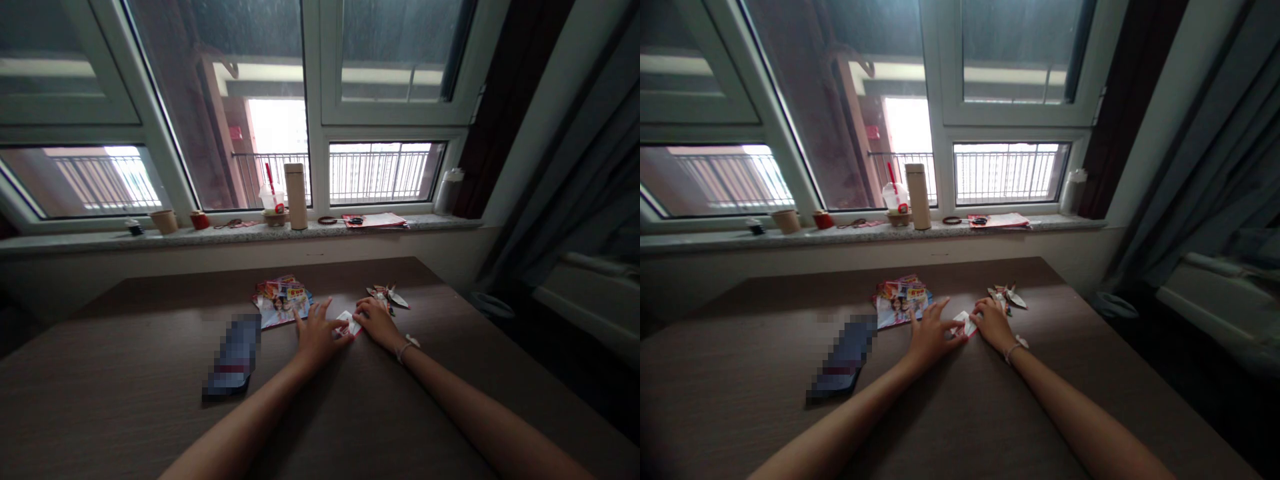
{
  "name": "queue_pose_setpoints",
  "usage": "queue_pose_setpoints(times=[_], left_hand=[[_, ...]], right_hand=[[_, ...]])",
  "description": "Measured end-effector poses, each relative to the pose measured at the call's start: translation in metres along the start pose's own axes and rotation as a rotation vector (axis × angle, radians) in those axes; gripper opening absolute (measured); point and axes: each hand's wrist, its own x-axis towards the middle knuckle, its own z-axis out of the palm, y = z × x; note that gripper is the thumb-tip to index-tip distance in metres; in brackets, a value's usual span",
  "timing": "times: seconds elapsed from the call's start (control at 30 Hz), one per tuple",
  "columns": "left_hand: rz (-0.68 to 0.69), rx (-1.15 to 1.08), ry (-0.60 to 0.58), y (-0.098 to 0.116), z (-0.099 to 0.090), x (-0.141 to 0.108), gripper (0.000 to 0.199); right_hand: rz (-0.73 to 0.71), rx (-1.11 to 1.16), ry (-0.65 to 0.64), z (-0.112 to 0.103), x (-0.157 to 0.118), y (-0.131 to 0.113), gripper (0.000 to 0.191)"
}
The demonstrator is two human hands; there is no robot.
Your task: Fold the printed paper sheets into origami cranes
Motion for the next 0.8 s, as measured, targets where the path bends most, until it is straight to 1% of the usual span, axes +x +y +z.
queue_pose_setpoints(times=[0.07,0.33,0.47,0.57,0.8], left_hand=[[0.01,0.006,0.006,0.0,0.0003,0.0001,0.031],[0.018,-0.018,0.008,-0.0017,0.0016,0.0012,0.031],[0.019,-0.024,0.01,-0.0017,0.0014,0.0009,0.031],[0.028,-0.024,0.02,-0.001,0.0011,0.0004,0.03],[0.042,-0.015,0.026,0.0004,0.0005,-0.0011,0.029]], right_hand=[[-0.007,-0.017,-0.001,-0.0011,-0.0007,-0.0008,0.009],[0.014,-0.04,-0.015,-0.0025,0.0002,-0.0039,0.009],[-0.007,0.031,0.0,-0.0028,0.0,0.0004,0.016],[-0.028,0.076,0.022,-0.0042,-0.0018,0.0022,0.014],[-0.109,0.004,0.05,-0.0043,-0.0077,0.0,0.01]])
